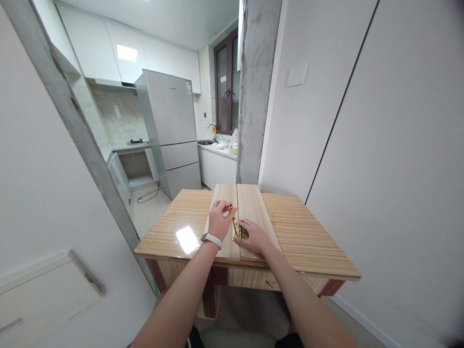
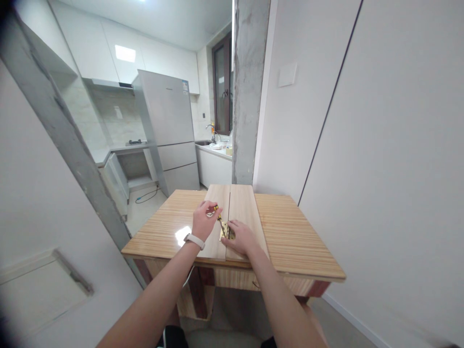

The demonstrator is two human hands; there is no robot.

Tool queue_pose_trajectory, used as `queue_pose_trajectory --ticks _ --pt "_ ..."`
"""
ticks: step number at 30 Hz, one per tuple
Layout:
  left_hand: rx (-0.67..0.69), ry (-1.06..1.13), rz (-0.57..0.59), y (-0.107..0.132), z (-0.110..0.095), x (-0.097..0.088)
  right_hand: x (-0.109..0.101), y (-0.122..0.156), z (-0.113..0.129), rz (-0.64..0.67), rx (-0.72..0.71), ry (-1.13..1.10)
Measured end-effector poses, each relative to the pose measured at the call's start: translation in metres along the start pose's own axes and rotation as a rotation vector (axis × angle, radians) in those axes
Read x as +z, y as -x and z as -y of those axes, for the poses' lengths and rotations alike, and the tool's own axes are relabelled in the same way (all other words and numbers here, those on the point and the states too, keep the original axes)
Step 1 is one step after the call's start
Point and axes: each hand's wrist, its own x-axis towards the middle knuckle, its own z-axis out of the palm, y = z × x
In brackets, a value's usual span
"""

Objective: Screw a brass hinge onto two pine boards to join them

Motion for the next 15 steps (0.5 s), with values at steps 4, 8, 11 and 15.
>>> queue_pose_trajectory --ticks 4,8,11,15 --pt "-0.007 -0.032 -0.012 -0.0007 -0.0017 0.0017 0.0019 0.0000 -0.0021 -0.004 0.011 0.000" --pt "-0.008 -0.020 -0.009 -0.0005 -0.0028 0.0016 0.0025 -0.0001 -0.0027 -0.005 0.009 -0.006" --pt "-0.013 -0.010 0.002 -0.0003 -0.0030 0.0011 0.0016 0.0000 -0.0019 -0.011 0.003 -0.009" --pt "-0.011 -0.013 0.010 -0.0003 -0.0025 0.0011 0.0009 0.0003 -0.0006 -0.014 -0.002 0.004"
